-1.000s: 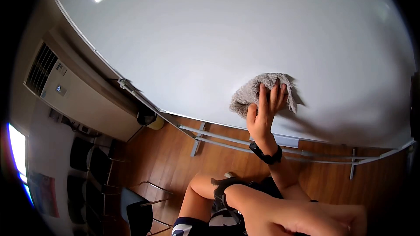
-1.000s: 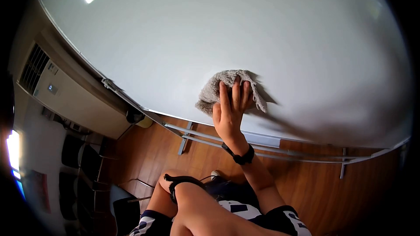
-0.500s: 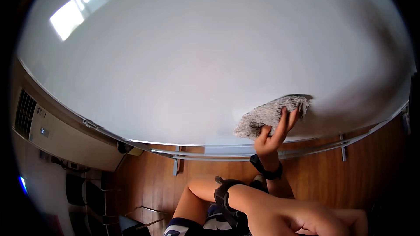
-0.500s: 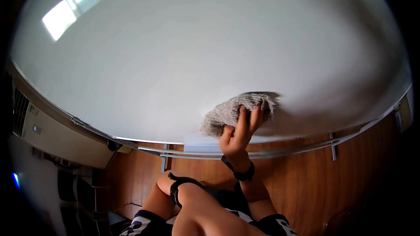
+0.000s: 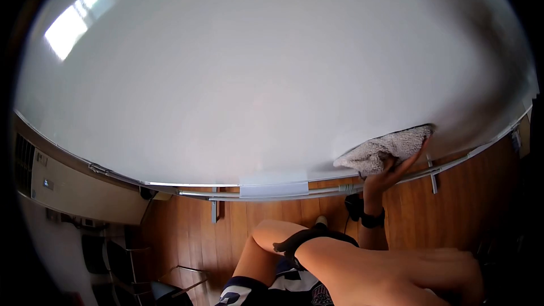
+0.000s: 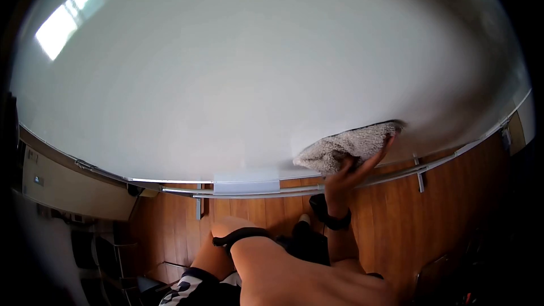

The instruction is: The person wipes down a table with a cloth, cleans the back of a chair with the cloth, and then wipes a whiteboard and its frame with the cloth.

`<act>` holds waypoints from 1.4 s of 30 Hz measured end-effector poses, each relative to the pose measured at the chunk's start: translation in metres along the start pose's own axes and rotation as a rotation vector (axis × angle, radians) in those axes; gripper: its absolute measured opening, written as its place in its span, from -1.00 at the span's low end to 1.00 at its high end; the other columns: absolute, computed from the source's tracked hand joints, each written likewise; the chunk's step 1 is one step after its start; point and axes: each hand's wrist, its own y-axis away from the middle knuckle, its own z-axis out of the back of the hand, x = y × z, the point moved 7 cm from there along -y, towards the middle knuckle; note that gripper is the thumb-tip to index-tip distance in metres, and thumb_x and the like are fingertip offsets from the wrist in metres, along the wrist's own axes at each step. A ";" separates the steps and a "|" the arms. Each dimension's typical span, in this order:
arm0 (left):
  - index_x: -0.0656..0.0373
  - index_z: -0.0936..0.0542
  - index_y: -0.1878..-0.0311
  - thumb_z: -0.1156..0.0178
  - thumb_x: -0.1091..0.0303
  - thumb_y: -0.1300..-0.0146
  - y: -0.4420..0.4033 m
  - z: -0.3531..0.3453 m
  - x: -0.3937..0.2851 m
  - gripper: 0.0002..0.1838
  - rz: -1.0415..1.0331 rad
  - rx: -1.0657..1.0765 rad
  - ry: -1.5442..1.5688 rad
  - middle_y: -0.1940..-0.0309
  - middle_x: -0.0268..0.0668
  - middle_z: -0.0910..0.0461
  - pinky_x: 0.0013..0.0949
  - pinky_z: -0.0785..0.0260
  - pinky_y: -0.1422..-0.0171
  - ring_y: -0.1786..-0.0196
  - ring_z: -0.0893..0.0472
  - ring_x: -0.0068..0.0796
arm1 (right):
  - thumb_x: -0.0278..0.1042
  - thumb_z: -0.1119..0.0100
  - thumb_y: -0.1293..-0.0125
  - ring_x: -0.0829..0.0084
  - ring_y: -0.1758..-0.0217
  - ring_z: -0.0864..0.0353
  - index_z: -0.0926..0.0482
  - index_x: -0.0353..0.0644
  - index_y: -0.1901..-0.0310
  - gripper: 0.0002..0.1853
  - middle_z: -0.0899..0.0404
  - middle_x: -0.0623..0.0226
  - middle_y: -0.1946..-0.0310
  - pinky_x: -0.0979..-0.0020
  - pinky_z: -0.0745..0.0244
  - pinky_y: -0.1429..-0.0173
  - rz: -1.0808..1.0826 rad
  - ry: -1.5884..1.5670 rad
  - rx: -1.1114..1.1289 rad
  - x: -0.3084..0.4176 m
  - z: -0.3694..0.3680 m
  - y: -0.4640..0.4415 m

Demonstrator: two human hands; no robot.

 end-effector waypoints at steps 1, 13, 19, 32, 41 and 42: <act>0.24 -0.62 0.23 0.12 0.42 -0.35 0.001 0.000 -0.007 -0.72 -0.060 0.072 -0.071 0.01 -0.04 -0.39 -0.41 -0.38 0.08 0.10 -0.49 -0.28 | -0.21 0.25 -0.30 -0.03 -0.48 0.21 0.14 -0.34 -0.37 -0.32 0.24 -0.09 -0.41 -0.02 0.19 -0.45 -0.044 -0.056 -0.001 -0.005 -0.003 0.007; 0.29 -0.63 0.23 0.06 0.31 -0.37 -0.012 -0.017 -0.144 -0.69 -0.008 -0.086 -0.074 0.08 0.01 -0.43 -0.42 -0.39 0.20 0.27 -0.51 -0.34 | -0.60 0.22 0.08 -0.11 -0.47 0.28 0.00 -0.49 -0.31 -0.23 0.23 -0.19 -0.39 -0.07 0.27 -0.43 0.179 -0.204 0.124 0.150 -0.106 0.063; 0.37 -0.64 0.28 0.03 0.43 -0.35 -0.016 -0.033 -0.247 -0.73 -0.256 -0.154 -0.063 0.20 -0.01 -0.46 -0.33 -0.41 0.26 0.29 -0.53 -0.26 | -0.64 0.23 0.04 0.01 -0.49 0.25 0.00 -0.44 -0.33 -0.25 0.26 -0.08 -0.41 0.04 0.19 -0.45 0.092 -0.240 0.058 0.201 -0.150 0.108; 0.30 -0.56 0.46 -0.05 0.31 -0.33 -0.011 -0.067 -0.411 -0.70 -0.099 -0.360 -0.275 0.48 -0.14 -0.49 -0.40 -0.37 0.46 0.50 -0.52 -0.30 | -0.59 0.10 -0.05 -0.05 -0.48 0.28 -0.01 -0.39 -0.33 -0.27 0.25 -0.10 -0.40 -0.02 0.24 -0.44 0.132 -0.249 0.153 0.309 -0.250 0.217; 0.21 -0.54 0.50 0.04 0.25 -0.38 -0.016 -0.056 -0.521 -0.64 -0.377 -0.288 -0.721 0.49 -0.25 -0.48 -0.44 -0.32 0.56 0.55 -0.51 -0.36 | -0.52 0.03 0.02 -0.02 -0.45 0.08 -0.22 -0.40 -0.24 -0.34 0.05 -0.13 -0.36 -0.13 0.31 -0.41 0.307 -0.231 0.195 0.388 -0.319 0.285; 0.20 -0.54 0.50 0.06 0.24 -0.39 -0.016 -0.054 -0.534 -0.63 -0.450 -0.191 -0.816 0.48 -0.26 -0.48 -0.44 -0.33 0.55 0.53 -0.51 -0.37 | -0.51 0.02 0.03 -0.02 -0.43 0.05 -0.26 -0.39 -0.22 -0.35 0.01 -0.12 -0.35 -0.13 0.30 -0.40 0.336 -0.231 0.184 0.398 -0.325 0.290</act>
